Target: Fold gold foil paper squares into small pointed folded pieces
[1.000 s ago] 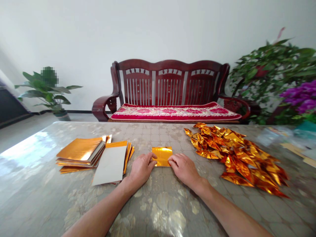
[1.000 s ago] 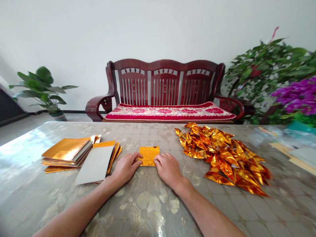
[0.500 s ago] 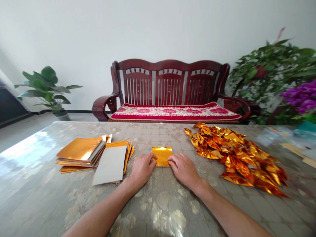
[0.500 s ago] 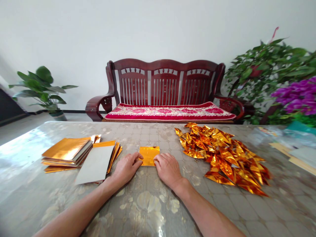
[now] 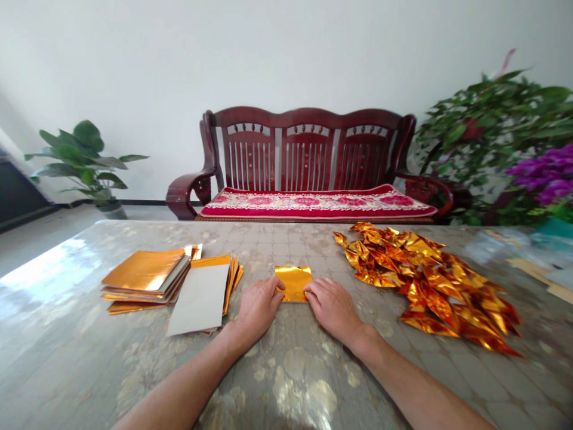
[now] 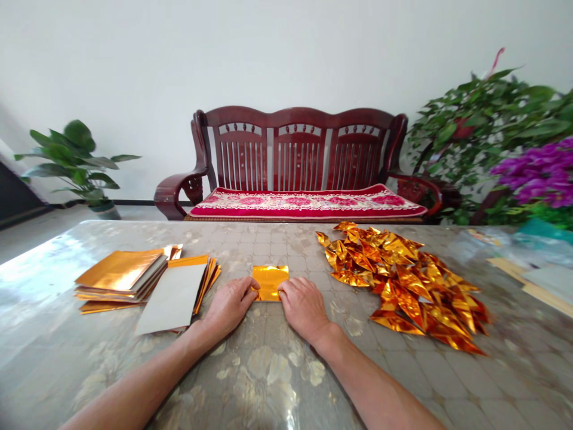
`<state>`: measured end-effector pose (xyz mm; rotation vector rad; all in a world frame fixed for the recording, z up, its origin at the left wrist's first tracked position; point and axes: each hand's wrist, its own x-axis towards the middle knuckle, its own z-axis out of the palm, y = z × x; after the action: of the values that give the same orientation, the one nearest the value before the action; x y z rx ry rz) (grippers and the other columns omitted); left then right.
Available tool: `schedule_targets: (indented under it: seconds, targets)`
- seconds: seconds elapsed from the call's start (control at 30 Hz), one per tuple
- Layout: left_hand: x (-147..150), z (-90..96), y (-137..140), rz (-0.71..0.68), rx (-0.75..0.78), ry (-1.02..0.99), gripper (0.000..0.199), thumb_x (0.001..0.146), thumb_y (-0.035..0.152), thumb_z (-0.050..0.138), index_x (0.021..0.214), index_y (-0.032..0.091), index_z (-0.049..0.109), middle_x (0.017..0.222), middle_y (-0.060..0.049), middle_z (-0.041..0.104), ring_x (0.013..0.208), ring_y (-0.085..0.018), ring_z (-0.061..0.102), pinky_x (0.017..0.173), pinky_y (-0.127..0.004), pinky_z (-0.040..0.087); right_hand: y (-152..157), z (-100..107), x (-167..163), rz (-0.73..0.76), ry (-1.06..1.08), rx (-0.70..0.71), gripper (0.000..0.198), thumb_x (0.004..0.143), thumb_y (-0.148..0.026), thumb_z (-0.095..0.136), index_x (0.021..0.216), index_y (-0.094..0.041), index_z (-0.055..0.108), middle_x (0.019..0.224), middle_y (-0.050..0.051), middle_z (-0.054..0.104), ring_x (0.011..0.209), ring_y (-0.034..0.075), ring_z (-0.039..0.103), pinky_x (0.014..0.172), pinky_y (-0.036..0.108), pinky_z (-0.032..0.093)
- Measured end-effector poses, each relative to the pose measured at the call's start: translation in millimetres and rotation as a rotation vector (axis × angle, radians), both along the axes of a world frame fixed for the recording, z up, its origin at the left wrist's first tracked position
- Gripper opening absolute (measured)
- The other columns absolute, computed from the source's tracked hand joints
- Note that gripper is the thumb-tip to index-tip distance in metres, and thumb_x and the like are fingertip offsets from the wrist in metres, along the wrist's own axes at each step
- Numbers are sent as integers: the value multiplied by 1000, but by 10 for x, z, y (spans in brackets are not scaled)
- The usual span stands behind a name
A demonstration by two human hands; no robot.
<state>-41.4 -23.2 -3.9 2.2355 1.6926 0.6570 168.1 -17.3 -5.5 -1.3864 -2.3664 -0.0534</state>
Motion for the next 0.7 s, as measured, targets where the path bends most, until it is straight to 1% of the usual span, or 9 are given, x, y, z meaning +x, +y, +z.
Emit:
schedule_targets:
  seconds: [0.2,0.53,0.7]
  targets:
    - [10,-10,-12,-11,7,42,12,92,22,52,100,22,61,91,-3,71,91,-21,65,81,-29,44,-16,7,-13,2,-35,24,10,94,-18,57,90,-22,65,88,1,67,87,20,57,76,31,37]
    - [21,-5,-21,-18,8,87,12,93,20,51,102,21,59,93,-4,70,92,-21,65,81,-30,44,-39,-3,-12,15,-90,75,8,94,-18,56,91,-21,63,88,3,66,86,21,55,75,32,36]
    - [23,-24,-24,-20,20,98,12,92,19,53,103,20,58,95,-5,70,93,-22,64,83,-30,44,-38,-11,-12,20,-92,78,7,93,-17,57,93,-21,63,89,3,66,87,21,55,75,32,37]
